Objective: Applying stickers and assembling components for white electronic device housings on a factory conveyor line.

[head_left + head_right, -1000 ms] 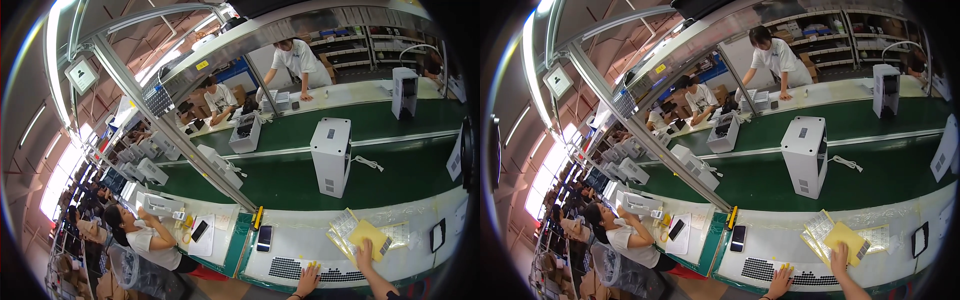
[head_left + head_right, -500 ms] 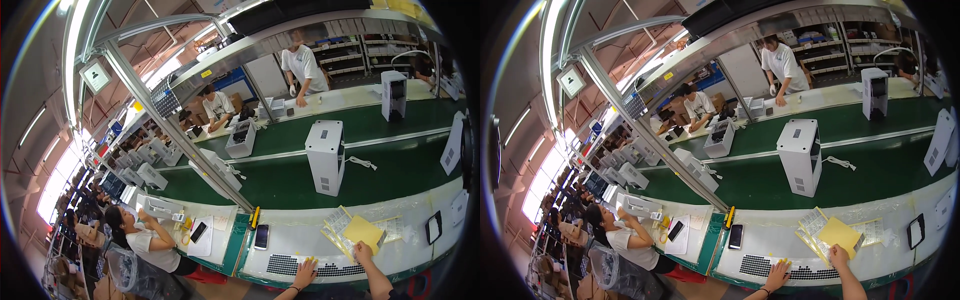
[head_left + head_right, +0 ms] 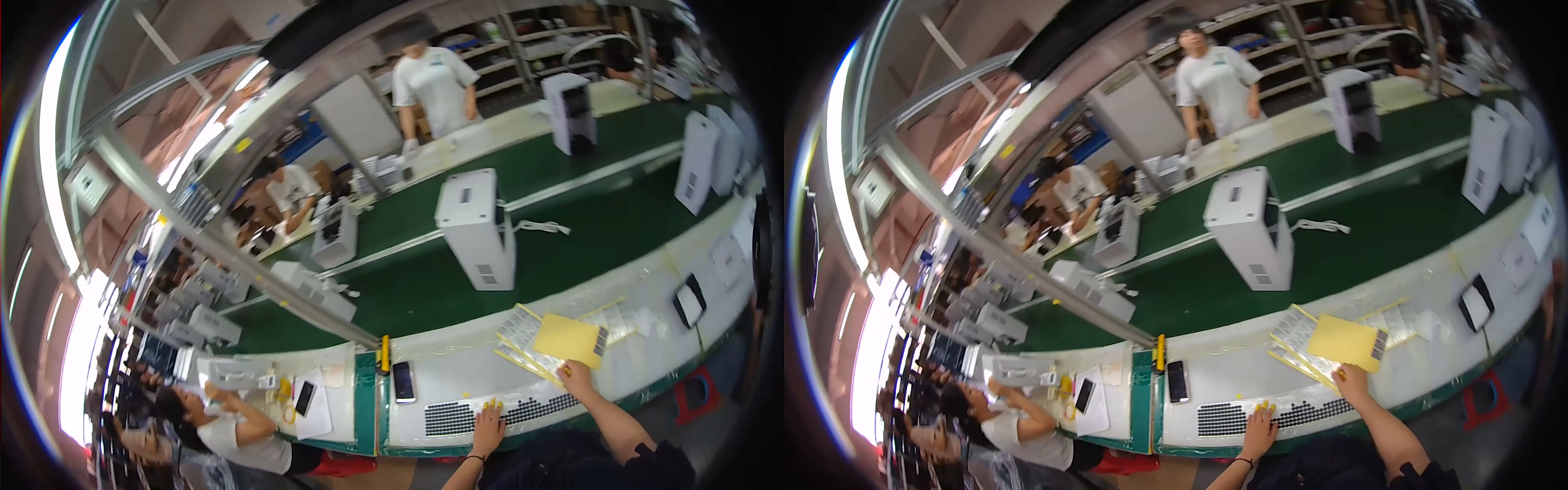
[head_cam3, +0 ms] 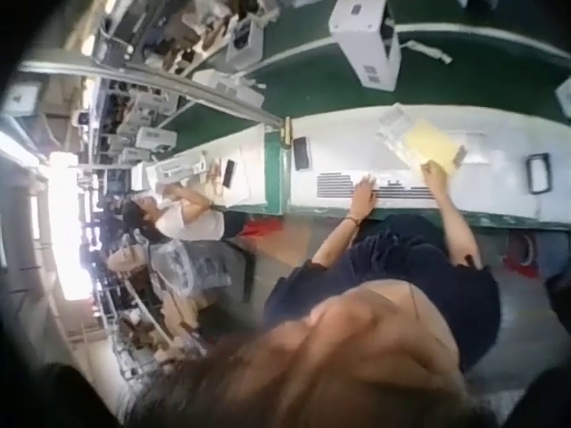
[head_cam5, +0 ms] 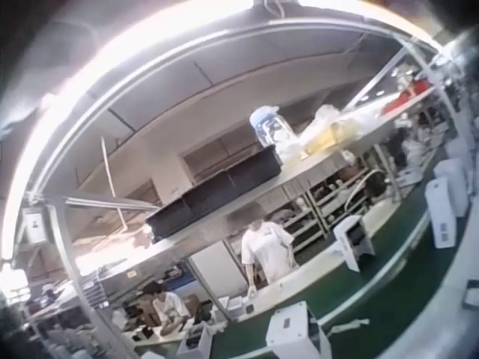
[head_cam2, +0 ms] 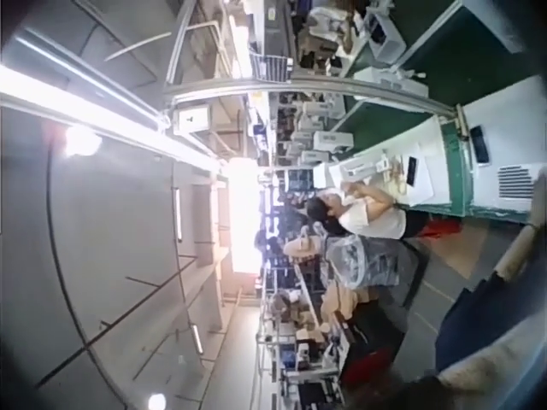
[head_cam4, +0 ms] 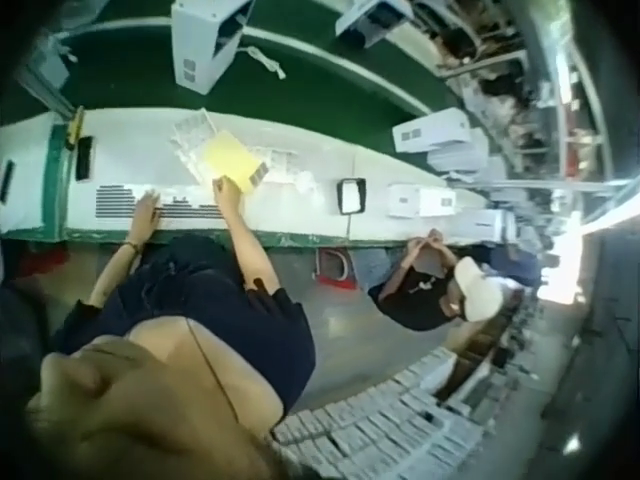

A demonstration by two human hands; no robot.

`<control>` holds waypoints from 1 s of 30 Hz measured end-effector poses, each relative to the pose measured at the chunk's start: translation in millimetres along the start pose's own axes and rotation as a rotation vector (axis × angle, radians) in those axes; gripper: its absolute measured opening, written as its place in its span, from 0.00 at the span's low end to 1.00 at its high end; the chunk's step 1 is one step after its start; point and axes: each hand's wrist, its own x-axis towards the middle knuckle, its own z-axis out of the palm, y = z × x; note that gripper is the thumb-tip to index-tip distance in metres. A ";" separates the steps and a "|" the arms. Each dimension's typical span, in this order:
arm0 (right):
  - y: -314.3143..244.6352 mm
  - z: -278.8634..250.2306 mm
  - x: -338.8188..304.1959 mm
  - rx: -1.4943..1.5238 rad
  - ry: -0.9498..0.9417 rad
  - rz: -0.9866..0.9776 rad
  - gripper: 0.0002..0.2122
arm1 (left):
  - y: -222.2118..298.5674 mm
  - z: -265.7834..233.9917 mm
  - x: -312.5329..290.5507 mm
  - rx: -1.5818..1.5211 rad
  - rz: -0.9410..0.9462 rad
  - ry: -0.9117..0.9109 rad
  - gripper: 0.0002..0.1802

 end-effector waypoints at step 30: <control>44.3 -20.9 7.9 -0.132 0.392 0.778 0.26 | 10.3 -2.7 -2.6 -0.040 0.027 0.003 0.28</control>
